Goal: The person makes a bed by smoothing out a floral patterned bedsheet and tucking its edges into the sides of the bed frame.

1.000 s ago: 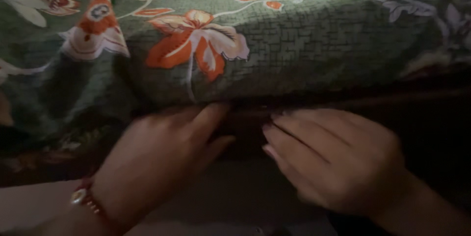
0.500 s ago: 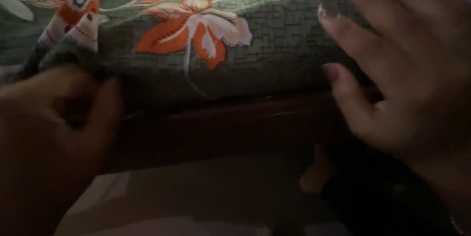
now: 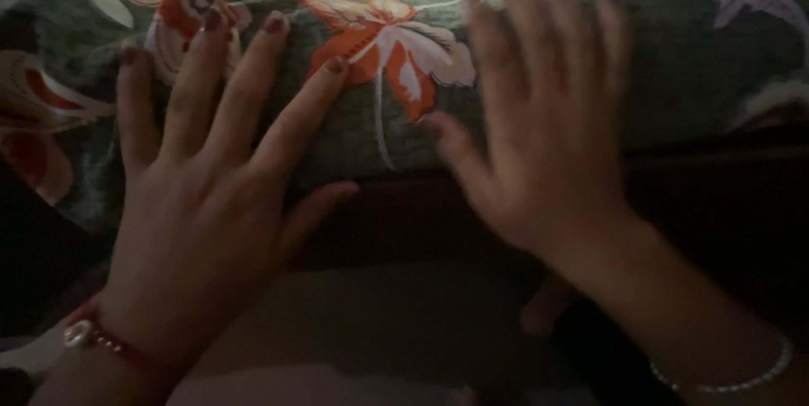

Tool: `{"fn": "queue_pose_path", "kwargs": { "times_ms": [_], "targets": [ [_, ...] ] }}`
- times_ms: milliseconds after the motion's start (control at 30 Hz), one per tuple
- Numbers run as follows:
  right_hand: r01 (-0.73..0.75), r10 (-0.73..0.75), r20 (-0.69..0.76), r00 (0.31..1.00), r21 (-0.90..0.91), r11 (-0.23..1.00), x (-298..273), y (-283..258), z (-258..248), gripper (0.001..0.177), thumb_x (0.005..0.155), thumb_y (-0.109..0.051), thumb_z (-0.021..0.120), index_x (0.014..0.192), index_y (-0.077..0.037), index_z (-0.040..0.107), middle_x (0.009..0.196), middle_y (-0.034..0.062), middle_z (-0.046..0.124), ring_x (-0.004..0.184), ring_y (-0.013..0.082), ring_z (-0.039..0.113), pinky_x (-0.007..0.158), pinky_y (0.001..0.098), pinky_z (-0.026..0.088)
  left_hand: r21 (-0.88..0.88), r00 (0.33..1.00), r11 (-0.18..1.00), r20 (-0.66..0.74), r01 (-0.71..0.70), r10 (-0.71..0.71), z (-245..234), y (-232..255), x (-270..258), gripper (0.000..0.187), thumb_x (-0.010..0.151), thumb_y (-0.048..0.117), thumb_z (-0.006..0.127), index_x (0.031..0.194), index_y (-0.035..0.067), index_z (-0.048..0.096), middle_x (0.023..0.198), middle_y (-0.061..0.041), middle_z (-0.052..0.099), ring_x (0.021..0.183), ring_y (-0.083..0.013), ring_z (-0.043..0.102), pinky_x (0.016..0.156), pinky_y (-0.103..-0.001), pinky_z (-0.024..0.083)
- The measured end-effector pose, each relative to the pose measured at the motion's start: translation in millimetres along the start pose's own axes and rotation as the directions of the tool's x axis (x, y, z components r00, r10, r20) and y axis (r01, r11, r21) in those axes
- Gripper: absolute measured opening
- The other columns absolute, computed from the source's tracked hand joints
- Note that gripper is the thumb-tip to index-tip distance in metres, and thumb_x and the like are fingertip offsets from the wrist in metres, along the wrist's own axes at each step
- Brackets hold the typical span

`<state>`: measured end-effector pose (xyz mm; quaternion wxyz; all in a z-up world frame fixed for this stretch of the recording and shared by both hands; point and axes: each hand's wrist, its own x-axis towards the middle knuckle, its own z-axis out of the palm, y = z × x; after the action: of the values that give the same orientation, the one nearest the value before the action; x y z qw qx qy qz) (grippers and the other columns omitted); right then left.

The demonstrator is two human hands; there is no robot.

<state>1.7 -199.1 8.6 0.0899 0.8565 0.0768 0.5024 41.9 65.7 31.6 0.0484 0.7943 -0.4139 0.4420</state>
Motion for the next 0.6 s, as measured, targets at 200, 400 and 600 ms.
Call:
{"fn": "queue_pose_path", "kwargs": {
  "times_ms": [200, 400, 600],
  "targets": [
    [0.181, -0.180, -0.017, 0.984, 0.105, 0.978, 9, -66, 7, 0.080, 0.106, -0.045, 0.069, 0.164, -0.007, 0.028, 0.165, 0.0219, 0.026, 0.155, 0.0402, 0.025, 0.129, 0.0662, 0.013, 0.016, 0.987, 0.993, -0.114, 0.115, -0.113, 2, -37, -13, 0.065, 0.104, 0.051, 0.063, 0.152, 0.009, 0.050, 0.154, -0.021, 0.047, 0.148, -0.0426, 0.036, 0.120, -0.065, 0.019],
    [0.216, -0.220, -0.015, 0.975, 0.275, 0.937, 20, -103, -5, 0.073, 0.097, -0.032, 0.072, 0.157, -0.008, 0.039, 0.165, 0.0254, 0.030, 0.154, 0.0409, 0.028, 0.126, 0.0596, 0.018, 0.256, 0.967, 0.945, -0.204, 0.203, -0.153, -16, -79, -33, 0.048, 0.107, 0.040, 0.066, 0.137, 0.003, 0.063, 0.133, -0.020, 0.063, 0.128, -0.0372, 0.057, 0.114, -0.052, 0.038],
    [0.263, -0.289, -0.006, 0.957, 0.427, 0.865, 37, -129, -15, 0.068, 0.090, -0.028, 0.074, 0.150, -0.008, 0.046, 0.159, 0.0203, 0.040, 0.149, 0.0382, 0.036, 0.124, 0.0573, 0.024, 0.119, 0.933, 0.957, -0.285, 0.263, -0.221, -21, -125, -59, 0.030, 0.120, 0.033, 0.060, 0.124, 0.004, 0.067, 0.116, -0.015, 0.066, 0.105, -0.0324, 0.059, 0.097, -0.044, 0.043]
  ]
}}
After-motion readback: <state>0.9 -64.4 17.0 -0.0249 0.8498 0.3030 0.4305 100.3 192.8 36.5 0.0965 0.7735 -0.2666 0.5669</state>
